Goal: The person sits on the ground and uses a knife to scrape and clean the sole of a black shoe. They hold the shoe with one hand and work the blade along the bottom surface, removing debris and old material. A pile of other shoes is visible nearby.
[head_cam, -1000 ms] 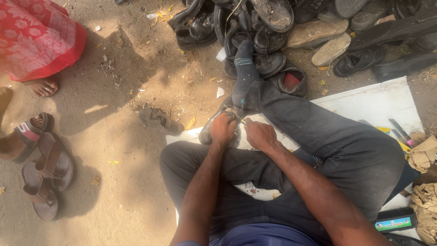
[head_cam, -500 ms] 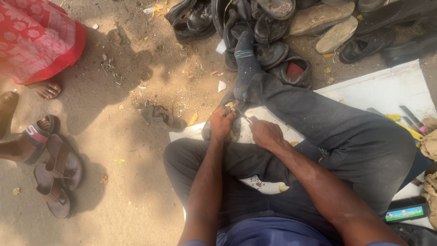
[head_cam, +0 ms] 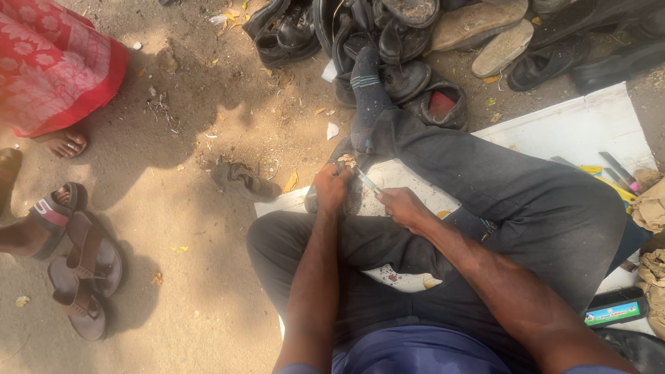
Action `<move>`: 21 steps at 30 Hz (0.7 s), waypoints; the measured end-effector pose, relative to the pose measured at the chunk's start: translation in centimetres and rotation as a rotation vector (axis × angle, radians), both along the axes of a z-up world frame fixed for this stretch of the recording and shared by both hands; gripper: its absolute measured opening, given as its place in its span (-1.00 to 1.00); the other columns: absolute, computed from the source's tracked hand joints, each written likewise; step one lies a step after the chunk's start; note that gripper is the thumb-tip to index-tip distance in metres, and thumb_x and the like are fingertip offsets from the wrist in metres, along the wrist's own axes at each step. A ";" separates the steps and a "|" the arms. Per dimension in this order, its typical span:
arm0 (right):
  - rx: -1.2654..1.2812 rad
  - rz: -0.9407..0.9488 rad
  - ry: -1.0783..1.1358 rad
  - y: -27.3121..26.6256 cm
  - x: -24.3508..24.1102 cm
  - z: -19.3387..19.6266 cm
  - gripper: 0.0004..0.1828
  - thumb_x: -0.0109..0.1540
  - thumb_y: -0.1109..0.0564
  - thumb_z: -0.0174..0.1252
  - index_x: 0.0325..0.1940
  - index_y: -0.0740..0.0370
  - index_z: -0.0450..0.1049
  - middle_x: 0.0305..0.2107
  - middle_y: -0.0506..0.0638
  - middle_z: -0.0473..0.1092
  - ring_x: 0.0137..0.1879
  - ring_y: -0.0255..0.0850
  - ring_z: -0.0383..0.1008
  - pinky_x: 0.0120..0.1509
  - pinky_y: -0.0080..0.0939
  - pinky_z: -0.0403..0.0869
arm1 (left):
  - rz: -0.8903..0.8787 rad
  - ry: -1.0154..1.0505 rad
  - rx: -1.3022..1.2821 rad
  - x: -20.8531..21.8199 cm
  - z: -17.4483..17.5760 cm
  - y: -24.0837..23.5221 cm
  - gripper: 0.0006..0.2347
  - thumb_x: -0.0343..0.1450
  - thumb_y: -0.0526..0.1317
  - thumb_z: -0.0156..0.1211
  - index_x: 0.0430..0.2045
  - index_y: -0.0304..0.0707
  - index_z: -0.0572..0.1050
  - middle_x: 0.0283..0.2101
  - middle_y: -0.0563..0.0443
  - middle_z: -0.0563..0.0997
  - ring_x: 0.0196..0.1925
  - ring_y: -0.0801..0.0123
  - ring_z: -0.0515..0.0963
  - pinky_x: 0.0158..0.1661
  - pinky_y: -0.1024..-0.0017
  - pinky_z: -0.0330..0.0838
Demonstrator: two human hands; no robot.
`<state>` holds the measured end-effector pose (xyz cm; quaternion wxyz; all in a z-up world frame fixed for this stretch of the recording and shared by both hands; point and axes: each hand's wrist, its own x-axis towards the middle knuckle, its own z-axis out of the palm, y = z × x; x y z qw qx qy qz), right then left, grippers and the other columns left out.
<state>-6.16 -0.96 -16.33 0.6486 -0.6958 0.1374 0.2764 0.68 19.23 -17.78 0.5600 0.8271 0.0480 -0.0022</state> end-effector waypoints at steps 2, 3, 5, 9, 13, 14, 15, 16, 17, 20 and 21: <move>0.043 -0.047 0.157 0.1 -0.8 0.6 -0.71 0.35 -0.04 0.04 -0.29 0.21 0.46 -0.69 -0.22 0.11 -0.65 -0.39 -0.05 -0.61 -0.23 -0.05 | -0.003 0.025 -0.011 0.1 0.5 -0.2 -0.84 0.31 -0.23 0.35 -0.42 -0.40 0.65 -0.43 -0.10 0.59 -0.40 0.34 0.55 -0.34 0.36 0.39; 0.083 -0.039 0.143 0.6 -0.3 0.5 -0.72 0.35 -0.04 0.03 -0.29 0.20 0.42 -0.69 -0.22 0.11 -0.65 -0.38 -0.04 -0.61 -0.24 -0.05 | -0.006 0.036 -0.011 0.1 0.8 -0.1 -0.83 0.32 -0.23 0.35 -0.44 -0.41 0.65 -0.44 -0.10 0.59 -0.40 0.34 0.54 -0.34 0.35 0.39; 0.166 -0.022 0.113 1.7 1.3 -0.2 -0.73 0.37 -0.03 0.03 -0.29 0.18 0.35 -0.68 -0.22 0.11 -0.64 -0.38 -0.04 -0.62 -0.26 -0.05 | -0.024 -0.023 -0.055 -0.2 1.4 -0.1 -0.84 0.31 -0.25 0.33 -0.43 -0.43 0.64 -0.43 -0.09 0.60 -0.40 0.36 0.57 -0.34 0.37 0.42; -0.011 -0.057 -0.106 3.4 -0.4 -2.1 -0.69 0.37 -0.02 0.02 -0.38 0.20 0.40 -0.68 -0.20 0.19 -0.59 -0.41 0.09 -0.56 -0.28 0.11 | 0.028 0.034 -0.104 -0.4 2.9 -0.4 -0.85 0.34 -0.27 0.31 -0.47 -0.47 0.62 -0.45 -0.08 0.61 -0.42 0.35 0.58 -0.35 0.39 0.44; -0.059 -0.022 -0.148 2.5 -2.7 -0.9 -0.69 0.36 0.03 0.03 -0.40 0.23 0.41 -0.63 -0.16 0.22 -0.52 -0.39 0.13 -0.48 -0.23 0.15 | 0.054 0.054 -0.168 -0.7 3.3 -0.7 -0.88 0.32 -0.29 0.30 -0.46 -0.44 0.62 -0.45 -0.06 0.61 -0.44 0.36 0.56 -0.38 0.38 0.42; -0.024 -0.027 -0.054 2.6 -2.2 -0.2 -0.68 0.36 0.03 0.02 -0.40 0.26 0.40 -0.62 -0.14 0.19 -0.51 -0.34 0.09 -0.48 -0.17 0.11 | 0.061 0.052 -0.203 -0.6 3.1 -0.9 -0.88 0.32 -0.29 0.31 -0.48 -0.45 0.60 -0.46 -0.07 0.60 -0.44 0.36 0.55 -0.39 0.37 0.42; -0.058 -0.028 -0.011 3.3 -1.1 0.3 -0.68 0.37 0.02 0.01 -0.37 0.27 0.40 -0.61 -0.10 0.19 -0.49 -0.28 0.09 -0.44 -0.12 0.13 | 0.069 0.051 -0.230 -0.7 2.8 -0.6 -0.87 0.32 -0.30 0.31 -0.50 -0.47 0.59 -0.47 -0.07 0.59 -0.45 0.36 0.55 -0.40 0.36 0.42; -0.093 -0.028 0.033 4.0 0.3 0.8 -0.67 0.38 0.01 0.01 -0.35 0.28 0.40 -0.59 -0.07 0.18 -0.47 -0.22 0.09 -0.40 -0.06 0.14 | 0.066 0.004 -0.188 -0.7 2.6 -0.5 -0.87 0.31 -0.31 0.32 -0.51 -0.48 0.58 -0.47 -0.07 0.59 -0.44 0.36 0.54 -0.39 0.37 0.41; -0.125 -0.028 0.076 4.5 0.9 1.1 -0.67 0.39 -0.01 0.01 -0.32 0.29 0.40 -0.58 -0.03 0.17 -0.45 -0.15 0.09 -0.35 0.00 0.16 | 0.062 -0.043 -0.145 -0.7 2.4 -0.4 -0.87 0.31 -0.31 0.34 -0.51 -0.48 0.58 -0.47 -0.08 0.59 -0.43 0.36 0.54 -0.38 0.37 0.41; -0.238 0.004 -0.294 5.1 -2.2 1.3 -0.68 0.35 0.03 -0.03 -0.30 0.36 0.40 -0.54 0.06 0.34 -0.35 -0.16 0.34 -0.17 0.00 0.36 | 0.057 -0.104 -0.092 -1.1 2.4 0.0 -0.88 0.31 -0.32 0.33 -0.50 -0.48 0.60 -0.45 -0.08 0.58 -0.42 0.36 0.53 -0.35 0.38 0.39; -0.222 0.016 -0.296 4.9 -3.2 1.3 -0.70 0.34 0.04 -0.03 -0.28 0.35 0.41 -0.54 0.07 0.35 -0.34 -0.15 0.35 -0.17 0.00 0.36 | 0.059 -0.117 -0.095 -1.0 2.6 -0.2 -0.89 0.31 -0.33 0.32 -0.50 -0.48 0.61 -0.44 -0.08 0.58 -0.41 0.36 0.53 -0.34 0.39 0.38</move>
